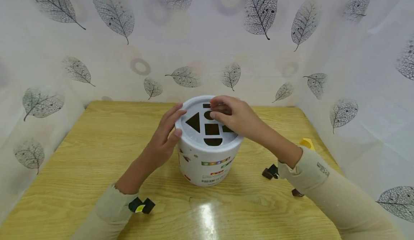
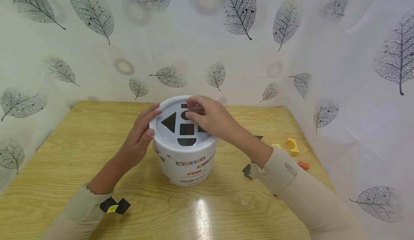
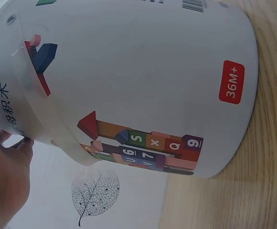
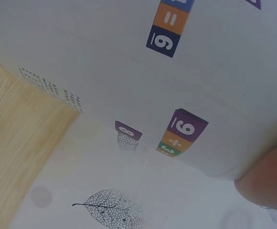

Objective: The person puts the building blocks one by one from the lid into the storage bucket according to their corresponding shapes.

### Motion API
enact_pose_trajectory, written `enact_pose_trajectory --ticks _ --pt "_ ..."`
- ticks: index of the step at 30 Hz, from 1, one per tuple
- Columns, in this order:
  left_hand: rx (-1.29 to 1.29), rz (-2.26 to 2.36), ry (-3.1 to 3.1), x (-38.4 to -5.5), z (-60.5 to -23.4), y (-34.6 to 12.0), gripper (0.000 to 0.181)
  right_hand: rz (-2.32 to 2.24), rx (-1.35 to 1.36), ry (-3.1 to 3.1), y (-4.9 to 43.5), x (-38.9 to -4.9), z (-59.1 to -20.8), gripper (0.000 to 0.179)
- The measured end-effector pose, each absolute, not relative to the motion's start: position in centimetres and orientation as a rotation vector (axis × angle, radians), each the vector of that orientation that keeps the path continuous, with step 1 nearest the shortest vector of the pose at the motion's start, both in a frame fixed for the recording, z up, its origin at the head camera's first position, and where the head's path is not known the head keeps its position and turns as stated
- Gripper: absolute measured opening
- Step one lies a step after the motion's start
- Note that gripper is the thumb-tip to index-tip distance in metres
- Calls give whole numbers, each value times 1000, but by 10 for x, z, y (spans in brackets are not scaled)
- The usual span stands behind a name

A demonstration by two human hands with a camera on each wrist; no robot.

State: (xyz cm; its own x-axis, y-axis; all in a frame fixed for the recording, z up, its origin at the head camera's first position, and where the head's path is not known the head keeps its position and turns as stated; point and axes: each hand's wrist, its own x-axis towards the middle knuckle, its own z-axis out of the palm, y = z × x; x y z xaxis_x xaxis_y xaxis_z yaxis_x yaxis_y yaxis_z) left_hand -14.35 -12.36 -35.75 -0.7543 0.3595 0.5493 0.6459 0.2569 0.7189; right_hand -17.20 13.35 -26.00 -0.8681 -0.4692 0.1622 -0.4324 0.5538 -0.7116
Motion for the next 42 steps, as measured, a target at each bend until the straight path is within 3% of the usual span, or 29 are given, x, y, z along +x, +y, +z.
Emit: enact_pose_trajectory --ticks 15,26,42 --pt "-933 -1506 -2247 -143 -358 -123 50 -1487 -711 2681 149 -171 -263 41" --pt "-947 -1513 -2232 -143 -357 -123 51 -1647 -670 2808 193 -174 -258 42" --pt "-949 -1505 -2227 -145 -359 -123 51 -1487 -408 2892 251 -173 -296 47"
